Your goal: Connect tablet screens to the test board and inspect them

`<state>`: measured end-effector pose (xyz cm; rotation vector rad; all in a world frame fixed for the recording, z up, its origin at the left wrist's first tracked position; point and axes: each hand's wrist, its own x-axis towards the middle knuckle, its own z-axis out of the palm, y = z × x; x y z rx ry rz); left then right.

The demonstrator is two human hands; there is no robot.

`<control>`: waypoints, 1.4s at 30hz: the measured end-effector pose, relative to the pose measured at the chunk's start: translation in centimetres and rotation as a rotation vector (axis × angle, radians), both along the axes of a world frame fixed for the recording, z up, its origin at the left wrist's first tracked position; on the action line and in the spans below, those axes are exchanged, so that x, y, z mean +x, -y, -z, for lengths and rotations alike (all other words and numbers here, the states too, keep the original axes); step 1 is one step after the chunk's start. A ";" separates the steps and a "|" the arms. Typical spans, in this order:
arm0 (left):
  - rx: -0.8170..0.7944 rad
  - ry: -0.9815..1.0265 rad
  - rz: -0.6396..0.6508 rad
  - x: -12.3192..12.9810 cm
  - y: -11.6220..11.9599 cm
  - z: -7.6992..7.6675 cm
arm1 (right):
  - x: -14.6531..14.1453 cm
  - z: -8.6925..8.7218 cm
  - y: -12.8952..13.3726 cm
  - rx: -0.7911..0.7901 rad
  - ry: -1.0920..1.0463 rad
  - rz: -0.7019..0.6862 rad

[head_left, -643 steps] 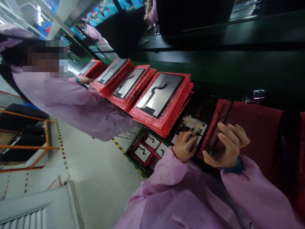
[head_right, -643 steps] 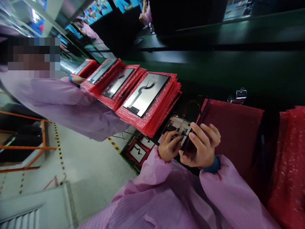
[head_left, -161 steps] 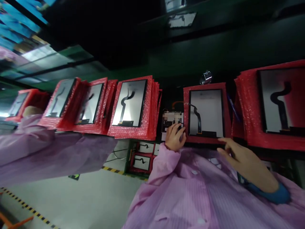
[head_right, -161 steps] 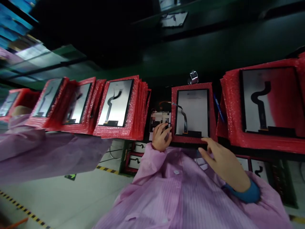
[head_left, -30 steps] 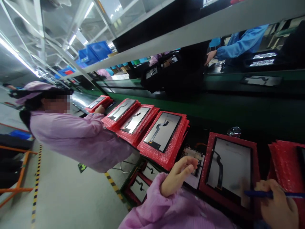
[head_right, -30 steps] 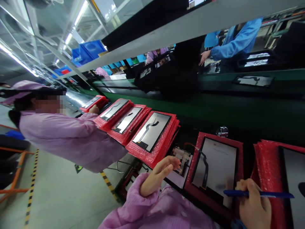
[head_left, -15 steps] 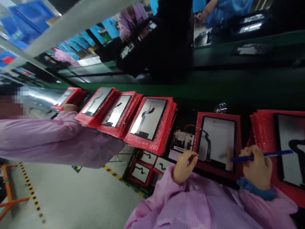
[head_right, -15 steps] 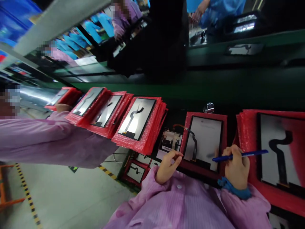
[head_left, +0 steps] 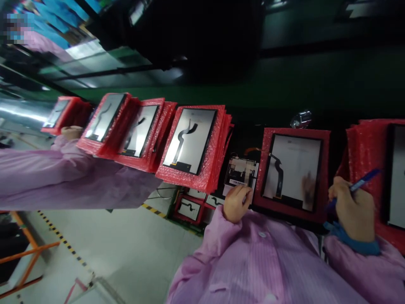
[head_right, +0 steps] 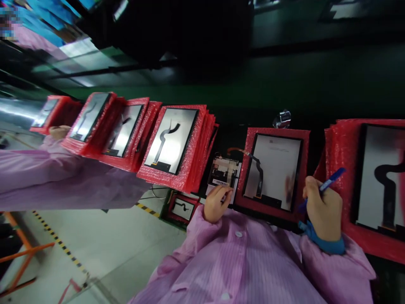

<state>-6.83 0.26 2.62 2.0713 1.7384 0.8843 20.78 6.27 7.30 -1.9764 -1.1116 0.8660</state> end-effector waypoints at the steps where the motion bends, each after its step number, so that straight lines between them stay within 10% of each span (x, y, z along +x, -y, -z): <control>1: 0.054 -0.006 -0.001 -0.2 0.0 0.2 | 0.1 -0.1 -0.3 -0.066 0.138 -0.040; 10: 0.417 -0.016 0.063 -1.6 -0.2 3.4 | -2.7 -0.9 -3.0 -0.545 0.883 -0.213; 14: 0.506 -0.011 0.069 -1.3 -0.2 4.1 | -2.7 -0.6 -3.4 -0.517 0.914 -0.170; 22: 0.377 0.120 0.063 -1.1 -1.0 0.2 | -4.7 -1.4 -4.2 0.285 0.389 -0.544; 28: 0.288 0.007 0.027 -0.3 -8.1 -4.9 | -9.0 0.5 -8.0 0.244 0.012 -0.820; 33: 0.200 -0.248 0.219 0.3 -12.7 -4.4 | -8.8 1.2 -8.1 0.205 -0.085 -0.878; 42: 0.113 -0.256 0.342 0.4 -12.0 -3.5 | -9.1 3.1 -7.5 0.286 -0.111 -0.862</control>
